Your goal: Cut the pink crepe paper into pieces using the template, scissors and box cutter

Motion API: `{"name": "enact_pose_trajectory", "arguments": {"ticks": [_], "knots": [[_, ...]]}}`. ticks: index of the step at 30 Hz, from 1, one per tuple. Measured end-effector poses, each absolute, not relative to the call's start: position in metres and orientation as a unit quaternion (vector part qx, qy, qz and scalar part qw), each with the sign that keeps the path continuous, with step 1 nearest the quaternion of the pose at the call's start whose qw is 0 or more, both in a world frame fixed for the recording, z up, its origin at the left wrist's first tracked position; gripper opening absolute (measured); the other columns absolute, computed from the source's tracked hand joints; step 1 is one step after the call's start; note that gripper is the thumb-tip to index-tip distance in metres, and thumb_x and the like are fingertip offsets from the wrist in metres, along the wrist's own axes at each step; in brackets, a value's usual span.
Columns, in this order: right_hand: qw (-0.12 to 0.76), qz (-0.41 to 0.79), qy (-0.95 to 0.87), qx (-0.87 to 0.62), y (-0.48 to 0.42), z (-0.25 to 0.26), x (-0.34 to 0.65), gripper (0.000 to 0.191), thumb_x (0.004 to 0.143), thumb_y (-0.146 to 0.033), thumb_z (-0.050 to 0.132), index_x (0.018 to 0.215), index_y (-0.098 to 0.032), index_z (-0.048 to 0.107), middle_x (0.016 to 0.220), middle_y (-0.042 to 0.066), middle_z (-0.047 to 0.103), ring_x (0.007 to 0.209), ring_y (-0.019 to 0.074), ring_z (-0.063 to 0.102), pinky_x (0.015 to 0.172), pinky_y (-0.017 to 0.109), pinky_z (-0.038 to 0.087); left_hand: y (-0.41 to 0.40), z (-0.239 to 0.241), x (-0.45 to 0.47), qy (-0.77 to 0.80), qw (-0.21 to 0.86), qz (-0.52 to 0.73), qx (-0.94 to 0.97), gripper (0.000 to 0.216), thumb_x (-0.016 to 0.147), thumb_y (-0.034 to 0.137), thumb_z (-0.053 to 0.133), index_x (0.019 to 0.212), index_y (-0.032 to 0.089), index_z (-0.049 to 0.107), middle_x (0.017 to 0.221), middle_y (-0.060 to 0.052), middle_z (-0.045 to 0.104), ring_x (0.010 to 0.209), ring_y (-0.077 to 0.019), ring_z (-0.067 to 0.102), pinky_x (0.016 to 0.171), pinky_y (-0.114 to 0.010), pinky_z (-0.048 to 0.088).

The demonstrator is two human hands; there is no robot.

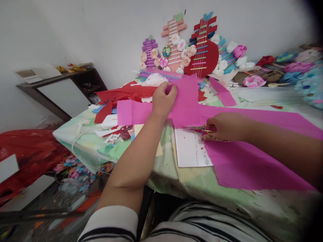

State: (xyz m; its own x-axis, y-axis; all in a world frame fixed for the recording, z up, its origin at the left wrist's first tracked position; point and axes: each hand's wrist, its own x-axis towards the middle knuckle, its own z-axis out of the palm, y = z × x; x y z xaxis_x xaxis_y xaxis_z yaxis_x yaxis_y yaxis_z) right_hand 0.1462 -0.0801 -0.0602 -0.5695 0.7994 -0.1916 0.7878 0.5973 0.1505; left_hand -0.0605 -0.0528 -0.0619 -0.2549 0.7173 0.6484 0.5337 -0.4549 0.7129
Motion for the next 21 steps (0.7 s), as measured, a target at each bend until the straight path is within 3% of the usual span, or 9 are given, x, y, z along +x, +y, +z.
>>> {"name": "enact_pose_trajectory", "arguments": {"ticks": [10,16,21], "knots": [[0.091,0.071,0.9,0.42,-0.082,-0.066,0.126,0.052,0.071,-0.065,0.035,0.077,-0.017,0.054,0.072,0.008,0.058,0.062,0.0204,0.052,0.05,0.026,0.026,-0.052,-0.061,-0.062,0.46,0.066,0.65,0.601,0.014,0.08,0.022,0.051,0.067,0.017,0.049,0.06,0.004,0.044,0.065,-0.0117,0.051,0.062,-0.024,0.041],[0.101,0.068,0.896,0.427,-0.079,-0.068,0.121,0.057,0.067,-0.068,0.038,0.079,-0.017,0.057,0.071,0.009,0.058,0.062,0.0193,0.052,0.049,0.025,0.027,-0.051,-0.061,-0.062,0.449,0.074,0.659,0.599,0.012,0.08,0.019,0.051,0.068,0.017,0.05,0.061,0.003,0.044,0.074,-0.0148,0.053,0.071,-0.029,0.041],[0.099,0.078,0.899,0.419,-0.079,-0.069,0.12,0.056,0.067,-0.068,0.039,0.077,-0.015,0.056,0.069,0.009,0.058,0.06,0.0184,0.052,0.049,0.025,0.026,-0.053,-0.061,-0.062,0.461,0.07,0.656,0.594,0.014,0.079,0.019,0.052,0.065,0.017,0.049,0.06,0.003,0.043,0.068,-0.0127,0.051,0.067,-0.026,0.042]]}}
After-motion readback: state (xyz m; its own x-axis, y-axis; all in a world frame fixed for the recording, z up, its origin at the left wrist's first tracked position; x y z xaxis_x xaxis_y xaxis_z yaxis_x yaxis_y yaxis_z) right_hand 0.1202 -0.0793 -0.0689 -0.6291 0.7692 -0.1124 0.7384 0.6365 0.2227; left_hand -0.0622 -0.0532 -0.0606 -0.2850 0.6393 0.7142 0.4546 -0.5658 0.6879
